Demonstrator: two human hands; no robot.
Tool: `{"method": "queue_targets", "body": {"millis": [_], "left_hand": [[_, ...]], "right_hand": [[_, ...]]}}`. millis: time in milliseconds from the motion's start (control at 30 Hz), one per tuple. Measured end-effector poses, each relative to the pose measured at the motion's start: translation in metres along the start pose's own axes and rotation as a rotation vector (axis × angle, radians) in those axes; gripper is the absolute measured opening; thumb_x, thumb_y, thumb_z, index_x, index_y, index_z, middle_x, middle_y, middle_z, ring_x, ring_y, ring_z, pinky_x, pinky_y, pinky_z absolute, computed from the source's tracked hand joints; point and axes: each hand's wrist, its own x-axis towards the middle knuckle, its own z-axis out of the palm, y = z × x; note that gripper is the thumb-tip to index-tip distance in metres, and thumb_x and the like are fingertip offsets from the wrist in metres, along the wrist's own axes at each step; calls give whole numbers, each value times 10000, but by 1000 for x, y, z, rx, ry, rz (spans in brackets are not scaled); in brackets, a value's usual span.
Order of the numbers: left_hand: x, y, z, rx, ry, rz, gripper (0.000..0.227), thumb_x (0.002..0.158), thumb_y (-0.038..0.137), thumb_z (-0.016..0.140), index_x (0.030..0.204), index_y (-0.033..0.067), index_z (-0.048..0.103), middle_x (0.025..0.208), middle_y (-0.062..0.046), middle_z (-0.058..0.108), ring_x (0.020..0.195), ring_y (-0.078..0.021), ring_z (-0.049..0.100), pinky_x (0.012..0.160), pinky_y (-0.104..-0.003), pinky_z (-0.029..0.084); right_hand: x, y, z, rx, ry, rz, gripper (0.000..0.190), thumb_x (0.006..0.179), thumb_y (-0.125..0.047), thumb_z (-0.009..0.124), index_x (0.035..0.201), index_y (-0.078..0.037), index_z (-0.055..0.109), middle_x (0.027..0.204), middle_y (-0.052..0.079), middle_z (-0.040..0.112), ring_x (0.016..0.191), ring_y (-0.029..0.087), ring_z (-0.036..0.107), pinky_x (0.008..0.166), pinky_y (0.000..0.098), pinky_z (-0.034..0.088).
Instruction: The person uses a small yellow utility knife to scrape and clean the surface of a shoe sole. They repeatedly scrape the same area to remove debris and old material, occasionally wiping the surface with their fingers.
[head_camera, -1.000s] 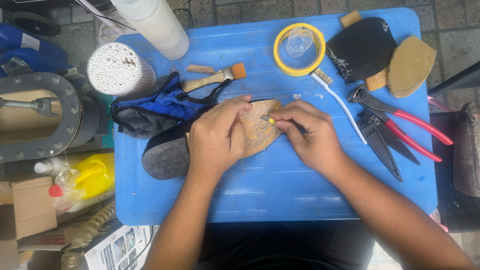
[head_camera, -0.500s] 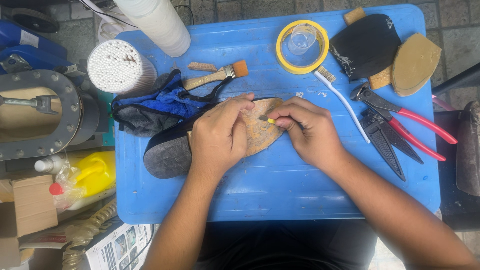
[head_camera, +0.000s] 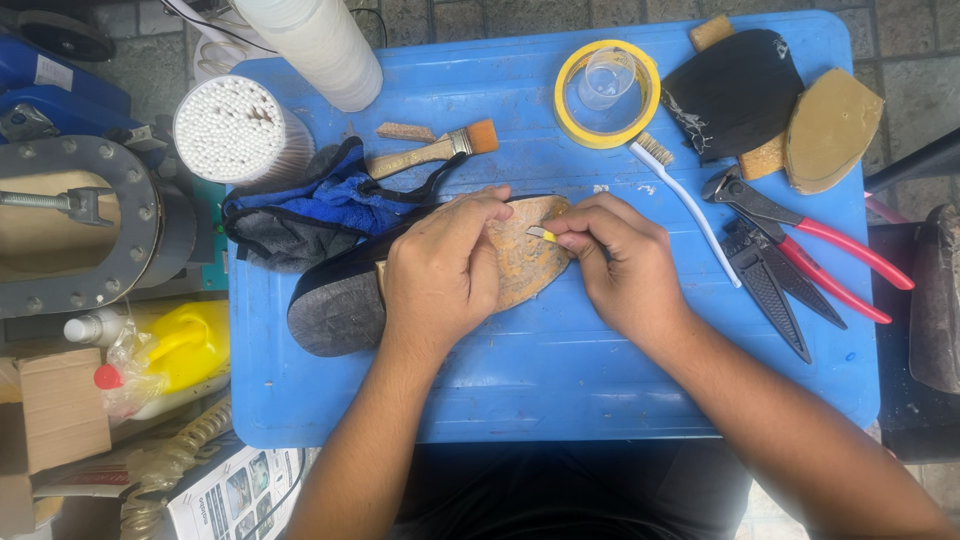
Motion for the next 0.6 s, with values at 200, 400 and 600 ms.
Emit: {"method": "queue_targets", "body": {"millis": [200, 400, 600], "left_hand": [[2, 2, -1, -24, -12, -23, 260, 886, -82, 558, 1106, 7, 664, 1128, -171, 762, 1052, -308, 770, 911, -381, 623], [2, 1, -1, -22, -6, -3, 245, 897, -85, 556, 1098, 14, 656, 1132, -165, 760, 1090, -310, 768, 940, -385, 624], [1, -3, 2, -3, 5, 16, 235, 866, -80, 580, 1071, 10, 651, 1133, -166, 755, 1088, -320, 759, 953, -399, 616]], "right_hand": [[1, 4, 3, 23, 9, -60, 165, 923, 128, 678, 1025, 10, 733, 951, 115, 709, 828, 190, 704, 717, 294, 559], [-1, -6, 4, -67, 5, -138, 146, 933, 78, 694, 1071, 35, 670, 1032, 154, 672, 913, 287, 700, 782, 334, 562], [1, -17, 12, -79, 6, 2, 118, 954, 82, 651, 1059, 27, 649, 991, 147, 656, 857, 295, 695, 737, 357, 561]]}}
